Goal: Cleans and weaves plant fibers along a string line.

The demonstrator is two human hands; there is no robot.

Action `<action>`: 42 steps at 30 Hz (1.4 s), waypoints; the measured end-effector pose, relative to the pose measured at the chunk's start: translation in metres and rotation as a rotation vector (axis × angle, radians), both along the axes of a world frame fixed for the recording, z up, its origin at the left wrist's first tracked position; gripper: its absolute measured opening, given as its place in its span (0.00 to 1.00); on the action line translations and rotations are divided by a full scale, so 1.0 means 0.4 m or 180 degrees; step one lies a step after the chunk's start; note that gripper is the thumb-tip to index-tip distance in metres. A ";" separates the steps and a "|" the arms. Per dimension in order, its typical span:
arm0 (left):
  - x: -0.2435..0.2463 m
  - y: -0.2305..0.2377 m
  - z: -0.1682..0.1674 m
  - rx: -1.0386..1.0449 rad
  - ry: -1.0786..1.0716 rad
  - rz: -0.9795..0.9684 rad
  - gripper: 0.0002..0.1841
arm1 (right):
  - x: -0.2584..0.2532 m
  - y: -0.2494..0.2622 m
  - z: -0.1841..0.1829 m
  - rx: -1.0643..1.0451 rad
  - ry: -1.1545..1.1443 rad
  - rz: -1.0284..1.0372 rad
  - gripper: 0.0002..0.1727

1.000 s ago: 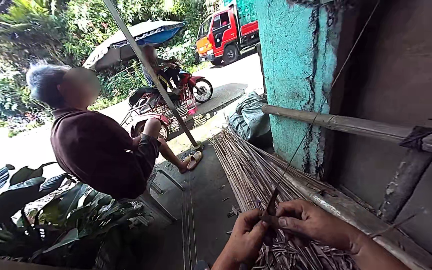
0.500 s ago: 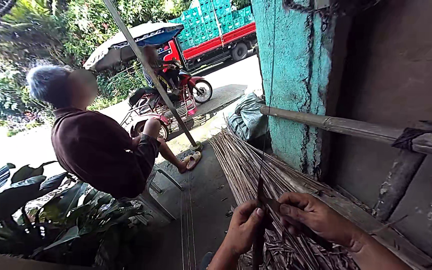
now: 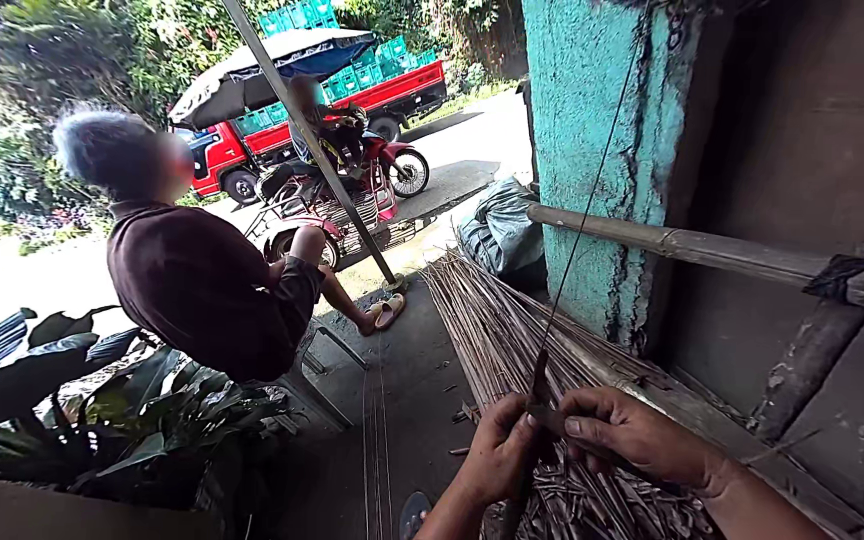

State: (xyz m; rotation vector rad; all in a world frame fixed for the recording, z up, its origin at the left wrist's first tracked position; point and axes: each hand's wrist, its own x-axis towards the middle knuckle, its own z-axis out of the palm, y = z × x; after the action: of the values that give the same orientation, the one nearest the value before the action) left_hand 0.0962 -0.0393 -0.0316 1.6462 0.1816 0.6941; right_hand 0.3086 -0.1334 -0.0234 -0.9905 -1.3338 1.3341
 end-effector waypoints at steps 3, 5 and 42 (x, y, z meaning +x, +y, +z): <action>-0.005 0.007 0.002 -0.0095 -0.0095 -0.0012 0.16 | -0.004 0.007 0.000 0.0010 0.0091 0.0085 0.11; -0.010 0.008 0.003 -0.0140 -0.0122 -0.0022 0.15 | -0.009 0.004 -0.001 0.0025 0.0159 0.0132 0.11; -0.021 0.016 0.029 -0.0586 -0.0099 0.0837 0.15 | -0.154 -0.049 0.191 0.0778 -0.0534 -0.0402 0.10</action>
State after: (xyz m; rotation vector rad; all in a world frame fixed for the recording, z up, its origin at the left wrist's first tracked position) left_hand 0.0877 -0.0328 -0.0200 1.4478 0.4330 0.8745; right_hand 0.2468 -0.1529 0.0529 -1.0154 -1.4941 0.9839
